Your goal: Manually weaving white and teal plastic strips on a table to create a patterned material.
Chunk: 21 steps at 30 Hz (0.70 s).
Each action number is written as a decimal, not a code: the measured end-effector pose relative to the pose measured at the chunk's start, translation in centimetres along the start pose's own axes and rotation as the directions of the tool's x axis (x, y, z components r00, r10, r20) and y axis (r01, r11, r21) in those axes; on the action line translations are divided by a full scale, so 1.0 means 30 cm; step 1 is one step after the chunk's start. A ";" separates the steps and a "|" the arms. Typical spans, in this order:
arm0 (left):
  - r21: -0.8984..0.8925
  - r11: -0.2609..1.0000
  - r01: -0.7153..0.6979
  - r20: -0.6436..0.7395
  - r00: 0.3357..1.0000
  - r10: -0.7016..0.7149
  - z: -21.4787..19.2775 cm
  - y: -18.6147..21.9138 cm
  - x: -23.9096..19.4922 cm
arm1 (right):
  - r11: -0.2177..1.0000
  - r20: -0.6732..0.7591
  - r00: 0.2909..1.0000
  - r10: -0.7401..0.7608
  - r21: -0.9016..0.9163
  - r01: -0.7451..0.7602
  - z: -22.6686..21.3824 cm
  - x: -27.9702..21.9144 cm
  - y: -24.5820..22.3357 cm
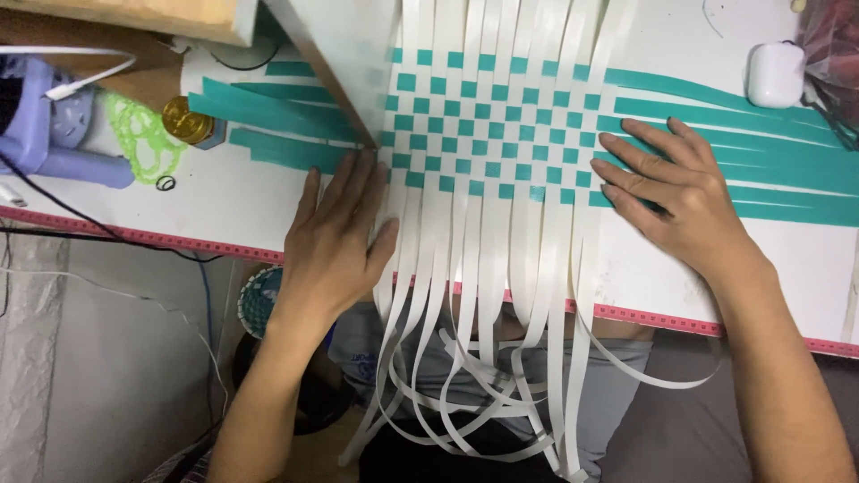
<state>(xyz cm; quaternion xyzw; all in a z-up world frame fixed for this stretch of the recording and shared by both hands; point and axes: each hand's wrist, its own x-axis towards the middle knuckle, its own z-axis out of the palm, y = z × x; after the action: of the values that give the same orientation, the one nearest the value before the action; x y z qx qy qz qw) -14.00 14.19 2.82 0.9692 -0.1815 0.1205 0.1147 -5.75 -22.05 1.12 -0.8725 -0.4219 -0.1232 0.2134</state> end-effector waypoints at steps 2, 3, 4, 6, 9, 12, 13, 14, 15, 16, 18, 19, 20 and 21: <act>-0.022 1.000 0.002 0.006 1.000 -0.002 -0.005 -0.006 -0.001 | 1.000 -0.008 1.000 -0.002 0.005 0.003 0.000 0.001 0.000; -0.049 0.999 0.002 0.017 1.000 -0.001 -0.006 -0.007 -0.004 | 1.000 -0.013 1.000 0.002 0.010 -0.002 0.001 -0.001 -0.001; -0.047 0.999 0.005 0.016 1.000 -0.005 -0.001 -0.013 -0.010 | 1.000 -0.013 1.000 -0.002 0.011 0.002 0.002 -0.003 -0.004; -0.079 0.996 -0.032 -0.001 1.000 0.032 0.011 -0.027 -0.018 | 1.000 -0.014 1.000 0.004 -0.002 -0.004 0.003 -0.002 -0.004; -0.049 0.997 -0.054 -0.134 0.990 0.047 0.046 -0.038 -0.031 | 1.000 -0.010 1.000 0.014 0.004 -0.014 0.003 -0.005 -0.006; 0.035 0.997 -0.070 -0.218 0.973 0.076 0.053 -0.041 -0.042 | 1.000 -0.013 1.000 0.017 -0.001 -0.017 0.003 -0.002 -0.012; 0.036 0.997 -0.070 -0.217 0.973 0.076 0.051 -0.038 -0.041 | 1.000 -0.013 1.000 0.017 0.000 -0.017 0.004 -0.004 -0.011; 0.041 0.998 -0.058 -0.216 0.974 0.065 0.049 -0.036 -0.041 | 1.000 -0.010 1.000 0.021 0.002 -0.021 0.005 -0.005 -0.010; 0.045 0.998 -0.044 -0.218 0.975 0.052 0.048 -0.033 -0.041 | 1.000 -0.007 1.000 0.023 0.003 -0.023 0.005 -0.004 -0.006; 0.046 0.998 -0.041 -0.219 0.974 0.050 0.043 -0.030 -0.037 | 1.000 -0.005 1.000 0.020 0.004 -0.020 0.004 -0.001 -0.007; 0.018 1.000 0.009 -0.188 0.982 -0.006 0.031 -0.024 -0.029 | 0.999 0.002 0.999 0.041 0.011 -0.041 0.003 0.000 -0.011; 0.018 1.000 0.012 -0.187 0.982 -0.009 0.034 -0.024 -0.029 | 0.999 0.004 0.999 0.040 0.014 -0.040 0.006 -0.003 -0.008; 0.006 0.999 0.042 -0.132 0.990 -0.041 0.036 -0.024 -0.030 | 0.999 0.005 0.999 0.038 0.000 -0.038 0.008 -0.005 -0.006; -0.003 0.997 0.072 -0.081 0.994 -0.072 0.037 -0.025 -0.027 | 0.999 0.003 0.999 0.033 -0.016 -0.033 0.009 -0.004 -0.001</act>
<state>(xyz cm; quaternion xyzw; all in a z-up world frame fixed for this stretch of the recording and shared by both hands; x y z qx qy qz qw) -14.23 14.84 1.43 0.9694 -0.1417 0.1556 0.1265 -5.82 -21.98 0.84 -0.8812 -0.4068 -0.1218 0.2079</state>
